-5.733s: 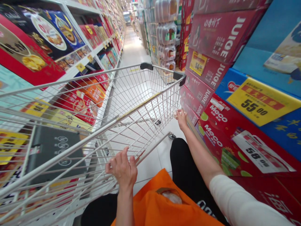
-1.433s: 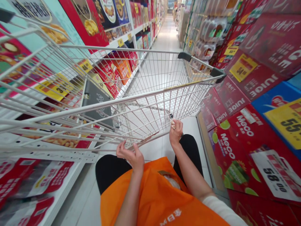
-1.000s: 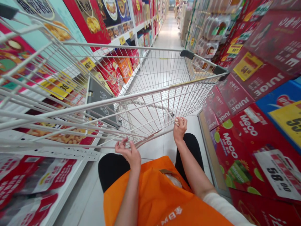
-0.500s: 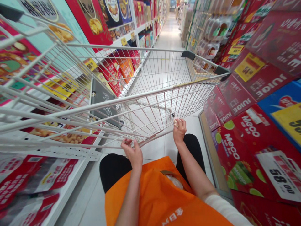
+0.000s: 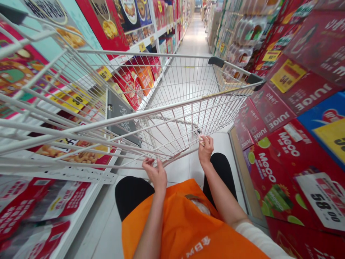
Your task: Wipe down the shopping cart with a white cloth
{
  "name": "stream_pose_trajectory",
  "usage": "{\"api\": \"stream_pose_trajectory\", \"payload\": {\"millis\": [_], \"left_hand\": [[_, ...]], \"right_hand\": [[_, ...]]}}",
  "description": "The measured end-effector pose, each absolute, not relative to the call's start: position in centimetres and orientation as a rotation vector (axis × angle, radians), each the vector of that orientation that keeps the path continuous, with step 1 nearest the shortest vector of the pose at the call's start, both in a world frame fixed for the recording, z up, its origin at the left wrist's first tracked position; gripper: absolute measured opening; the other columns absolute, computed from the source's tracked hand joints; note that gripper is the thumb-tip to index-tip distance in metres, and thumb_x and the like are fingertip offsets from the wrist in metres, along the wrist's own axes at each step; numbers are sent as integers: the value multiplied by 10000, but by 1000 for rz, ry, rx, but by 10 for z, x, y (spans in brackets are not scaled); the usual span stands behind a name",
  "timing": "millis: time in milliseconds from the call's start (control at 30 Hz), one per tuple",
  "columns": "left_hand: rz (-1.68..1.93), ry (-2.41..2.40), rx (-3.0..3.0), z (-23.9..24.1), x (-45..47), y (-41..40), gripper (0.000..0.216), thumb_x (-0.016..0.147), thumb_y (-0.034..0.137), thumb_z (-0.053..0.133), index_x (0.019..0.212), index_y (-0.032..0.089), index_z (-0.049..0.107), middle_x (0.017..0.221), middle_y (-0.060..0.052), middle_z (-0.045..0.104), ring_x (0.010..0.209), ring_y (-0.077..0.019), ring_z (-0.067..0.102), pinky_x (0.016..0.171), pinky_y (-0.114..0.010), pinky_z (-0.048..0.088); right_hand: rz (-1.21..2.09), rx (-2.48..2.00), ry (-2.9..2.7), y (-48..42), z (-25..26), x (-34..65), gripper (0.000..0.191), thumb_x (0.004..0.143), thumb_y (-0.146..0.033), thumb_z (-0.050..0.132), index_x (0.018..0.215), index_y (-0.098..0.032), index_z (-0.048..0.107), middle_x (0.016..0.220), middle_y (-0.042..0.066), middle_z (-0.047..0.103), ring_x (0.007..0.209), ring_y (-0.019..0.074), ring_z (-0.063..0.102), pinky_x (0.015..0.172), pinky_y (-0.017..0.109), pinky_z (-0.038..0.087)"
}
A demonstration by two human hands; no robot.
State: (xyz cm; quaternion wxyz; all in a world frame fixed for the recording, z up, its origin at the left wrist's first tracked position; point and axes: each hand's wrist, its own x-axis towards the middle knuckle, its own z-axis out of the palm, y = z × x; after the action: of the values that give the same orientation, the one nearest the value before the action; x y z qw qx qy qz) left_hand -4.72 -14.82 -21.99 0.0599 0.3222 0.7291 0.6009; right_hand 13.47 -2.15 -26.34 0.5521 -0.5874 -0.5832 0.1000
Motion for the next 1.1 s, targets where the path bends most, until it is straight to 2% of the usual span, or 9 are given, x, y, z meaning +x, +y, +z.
{"api": "stream_pose_trajectory", "payload": {"millis": [233,467,733,967,1100], "left_hand": [[1774,2214,1005,-221,-47,-147,383,856,364,575,1151,203,392,1050,-69,482,1022,-203,518,1019,-432,408],[1701,2214,1076,-219,-43,-147,391,868,351,557,1180,194,381,1074,-87,487,1038,-209,537,1006,-427,426],[1670,2234,1077,-219,-38,-145,430,863,348,562,1211,196,361,1089,-89,472,1067,-225,521,1000,-440,421],[1676,2152,1114,-223,-32,-146,436,874,350,556,1230,208,348,1112,-90,454,1097,-219,503,1047,-450,397],[1674,2180,1110,-225,-26,-146,451,879,362,555,1239,200,336,1103,-94,455,1089,-225,494,1045,-459,386]], "right_hand": [[320,-1226,-1623,-59,-271,93,342,847,-92,461,1080,-220,677,1124,94,615,1064,195,597,933,344,521],[230,-1374,-1422,-27,-259,120,290,841,-100,474,1009,-204,687,1048,77,594,986,178,590,895,326,515],[354,-1209,-1645,-63,-269,83,333,846,-81,475,1085,-215,664,1114,91,613,1059,194,589,944,344,509],[262,-1384,-1396,-26,-258,116,259,857,-116,485,1005,-184,686,1050,82,592,970,175,590,862,304,519],[297,-1329,-1474,-50,-263,92,282,844,-92,479,1024,-191,673,1070,84,595,1022,180,592,892,311,525]]}}
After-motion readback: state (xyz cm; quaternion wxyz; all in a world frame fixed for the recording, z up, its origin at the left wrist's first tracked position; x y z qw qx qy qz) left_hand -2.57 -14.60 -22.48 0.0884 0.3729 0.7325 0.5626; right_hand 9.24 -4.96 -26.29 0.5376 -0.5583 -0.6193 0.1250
